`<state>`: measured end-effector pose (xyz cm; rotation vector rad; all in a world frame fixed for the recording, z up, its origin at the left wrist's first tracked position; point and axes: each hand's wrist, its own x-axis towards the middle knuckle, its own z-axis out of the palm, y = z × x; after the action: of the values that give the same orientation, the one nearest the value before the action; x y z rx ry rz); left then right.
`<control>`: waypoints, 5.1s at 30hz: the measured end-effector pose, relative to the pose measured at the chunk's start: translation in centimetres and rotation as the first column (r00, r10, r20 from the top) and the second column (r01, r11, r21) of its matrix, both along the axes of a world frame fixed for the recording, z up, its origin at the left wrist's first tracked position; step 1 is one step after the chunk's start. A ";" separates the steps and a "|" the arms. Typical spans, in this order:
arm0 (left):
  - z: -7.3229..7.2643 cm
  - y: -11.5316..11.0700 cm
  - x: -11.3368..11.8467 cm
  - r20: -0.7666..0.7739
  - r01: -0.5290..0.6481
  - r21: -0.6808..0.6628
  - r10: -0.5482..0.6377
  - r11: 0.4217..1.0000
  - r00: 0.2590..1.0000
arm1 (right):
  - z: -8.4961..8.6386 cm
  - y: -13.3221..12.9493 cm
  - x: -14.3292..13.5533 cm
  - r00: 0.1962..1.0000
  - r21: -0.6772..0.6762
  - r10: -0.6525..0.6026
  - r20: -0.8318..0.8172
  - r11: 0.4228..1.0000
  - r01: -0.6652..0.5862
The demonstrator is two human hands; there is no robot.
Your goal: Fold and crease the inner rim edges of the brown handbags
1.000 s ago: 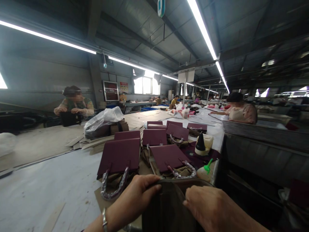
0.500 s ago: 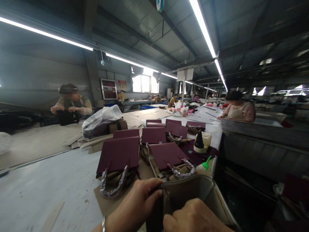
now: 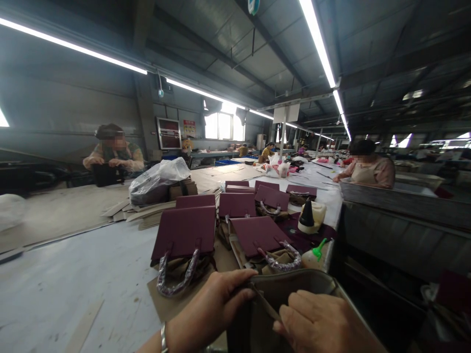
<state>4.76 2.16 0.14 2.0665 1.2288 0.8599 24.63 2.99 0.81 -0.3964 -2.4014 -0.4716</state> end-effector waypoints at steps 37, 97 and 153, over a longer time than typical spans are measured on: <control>-0.8 0.4 1.3 0.050 0.019 -0.186 -0.010 0.982 0.999 | -1.6 0.4 2.6 0.938 -0.240 -0.345 -0.023 0.913 0.330; 1.6 1.2 4.2 -0.199 0.135 -0.255 -0.188 0.957 0.962 | -0.2 -0.3 2.3 0.854 -0.348 -0.497 0.156 0.781 0.518; 1.9 3.1 4.6 -0.181 0.145 -0.388 -0.230 0.910 0.956 | 0.5 0.5 3.6 0.761 -0.177 -0.647 -0.038 0.754 0.632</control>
<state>9.39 5.22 2.07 1.9616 1.1741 0.2802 28.27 3.52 1.33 -1.3128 -2.1582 -0.5419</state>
